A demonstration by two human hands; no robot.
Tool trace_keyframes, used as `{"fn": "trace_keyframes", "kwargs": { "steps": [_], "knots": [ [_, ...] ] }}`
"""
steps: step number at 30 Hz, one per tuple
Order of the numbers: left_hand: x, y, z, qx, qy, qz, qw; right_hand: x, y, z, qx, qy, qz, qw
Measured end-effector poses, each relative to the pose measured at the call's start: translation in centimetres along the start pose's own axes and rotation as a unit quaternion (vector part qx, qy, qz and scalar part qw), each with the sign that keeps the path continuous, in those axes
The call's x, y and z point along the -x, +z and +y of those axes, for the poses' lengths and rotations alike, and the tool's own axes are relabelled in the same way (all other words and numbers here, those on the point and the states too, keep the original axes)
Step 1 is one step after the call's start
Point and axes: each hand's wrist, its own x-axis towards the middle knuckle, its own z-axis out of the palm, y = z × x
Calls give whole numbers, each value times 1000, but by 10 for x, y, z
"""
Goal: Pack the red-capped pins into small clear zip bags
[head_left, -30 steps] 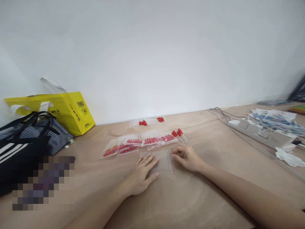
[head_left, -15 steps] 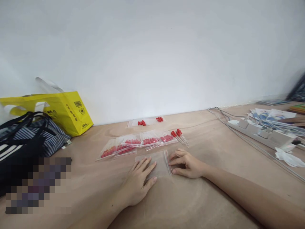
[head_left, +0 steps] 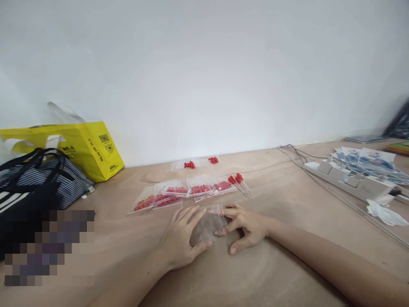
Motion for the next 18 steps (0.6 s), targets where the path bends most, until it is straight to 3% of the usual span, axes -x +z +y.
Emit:
{"fn": "trace_keyframes", "kwargs": {
  "steps": [3, 6, 9, 11, 13, 15, 16, 18],
  "knots": [
    [-5, 2, -2, 42, 22, -15, 999, 1, -1, 0, -17, 18, -9, 1000],
    [-7, 4, -2, 80, -3, -49, 996, 2, 1, -2, -45, 15, -3, 999],
    [-7, 4, 0, 91, -34, -64, 993, 4, 1, -1, -110, 27, 45, 993],
    [-6, 3, 1, 92, -46, -68, 992, 4, -1, 10, -151, 85, 112, 978],
    [-6, 2, 2, 92, -54, -68, 992, 3, -7, 29, -142, 203, 212, 946],
    [-7, 2, 2, 92, -55, -68, 992, 0, -17, 55, -69, 355, 327, 873],
    [-7, 2, 3, 92, -55, -69, 992, -2, -23, 68, -26, 422, 361, 831],
    [-6, 2, 2, 93, -55, -71, 992, -6, -33, 90, 32, 525, 353, 774]
  ]
}}
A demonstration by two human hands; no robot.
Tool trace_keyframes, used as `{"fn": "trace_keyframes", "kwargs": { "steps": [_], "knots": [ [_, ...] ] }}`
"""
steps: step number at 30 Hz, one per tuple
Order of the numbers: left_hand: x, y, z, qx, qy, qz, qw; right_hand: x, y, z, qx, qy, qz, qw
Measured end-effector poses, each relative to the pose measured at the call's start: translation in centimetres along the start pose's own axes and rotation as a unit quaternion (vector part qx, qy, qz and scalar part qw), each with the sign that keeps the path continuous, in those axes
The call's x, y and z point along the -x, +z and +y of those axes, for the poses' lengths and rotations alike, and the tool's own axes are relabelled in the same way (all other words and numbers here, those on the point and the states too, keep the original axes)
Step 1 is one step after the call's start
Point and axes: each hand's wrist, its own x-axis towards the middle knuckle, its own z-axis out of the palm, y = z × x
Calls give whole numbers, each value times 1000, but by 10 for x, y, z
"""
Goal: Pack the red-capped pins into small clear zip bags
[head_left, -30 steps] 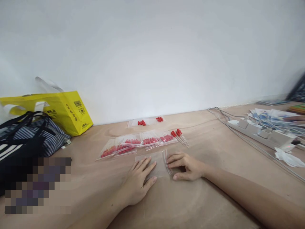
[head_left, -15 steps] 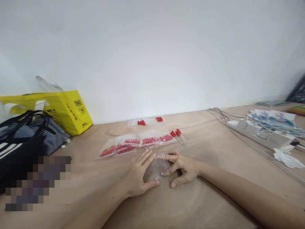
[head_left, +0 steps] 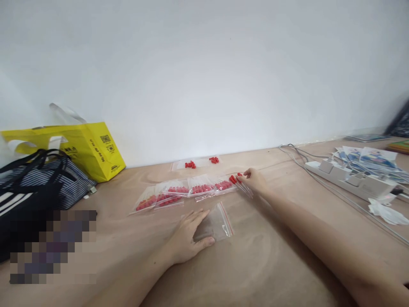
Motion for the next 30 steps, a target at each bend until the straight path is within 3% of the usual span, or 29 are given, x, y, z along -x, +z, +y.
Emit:
{"fn": "trace_keyframes", "kwargs": {
  "steps": [5, 12, 18, 21, 23, 25, 27, 30],
  "knots": [
    [1, 2, -2, 3, 19, 18, 1000, -27, 10, -1, 66, 90, -69, 991],
    [1, 0, -2, -12, 22, 4, 1000, -31, 15, -8, 46, 121, -63, 990],
    [1, -1, 0, -10, 25, 13, 1000, -31, -6, -10, -46, 98, -41, 993],
    [0, 0, -2, -5, 33, 20, 999, -17, -21, -7, -132, 63, -33, 989],
    [-1, 2, -3, -4, 31, 25, 999, 2, -25, -5, -258, 35, -29, 965],
    [-2, 3, -2, -8, 24, 24, 999, 25, -24, -4, -403, 19, -17, 915],
    [-3, 3, -1, -11, 25, 21, 999, 48, -19, -5, -470, 27, -25, 882],
    [-4, 3, 1, -14, 31, 20, 999, 71, -10, -10, -504, 49, -38, 862]
  ]
}}
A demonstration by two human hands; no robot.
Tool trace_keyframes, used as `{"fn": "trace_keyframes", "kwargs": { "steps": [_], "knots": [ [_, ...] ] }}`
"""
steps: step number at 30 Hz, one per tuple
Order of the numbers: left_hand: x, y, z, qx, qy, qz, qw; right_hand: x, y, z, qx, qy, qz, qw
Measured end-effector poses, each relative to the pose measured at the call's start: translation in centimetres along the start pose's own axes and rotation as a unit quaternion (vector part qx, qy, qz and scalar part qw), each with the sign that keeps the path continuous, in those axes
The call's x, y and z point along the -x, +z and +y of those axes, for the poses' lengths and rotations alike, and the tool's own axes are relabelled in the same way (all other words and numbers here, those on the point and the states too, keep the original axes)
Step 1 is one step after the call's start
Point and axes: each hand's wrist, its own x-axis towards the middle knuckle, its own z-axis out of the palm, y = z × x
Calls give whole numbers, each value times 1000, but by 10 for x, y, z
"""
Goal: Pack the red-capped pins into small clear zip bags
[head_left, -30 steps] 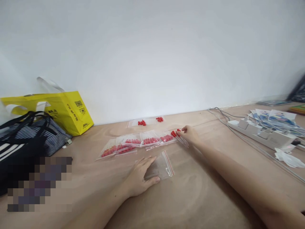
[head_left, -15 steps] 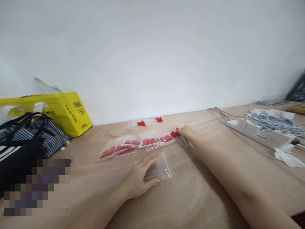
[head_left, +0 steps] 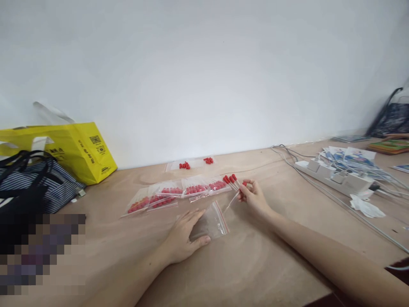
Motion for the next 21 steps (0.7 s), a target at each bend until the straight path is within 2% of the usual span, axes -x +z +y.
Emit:
{"fn": "trace_keyframes", "kwargs": {
  "steps": [6, 9, 12, 16, 21],
  "knots": [
    [-1, 1, 0, -2, 15, 16, 1000, 18, 16, 7, -14, 8, -29, 999],
    [-1, 2, -1, 2, 10, 10, 1000, 25, 21, 10, -33, 33, -63, 997],
    [-1, 2, -1, 11, 3, 7, 1000, 33, 23, 13, -27, 54, -130, 990],
    [1, 1, -1, 25, 2, 9, 1000, 36, 21, 14, 79, 66, -239, 965],
    [-2, 0, 4, 48, 24, 0, 999, 33, 19, 9, 182, -23, -343, 921]
  ]
}}
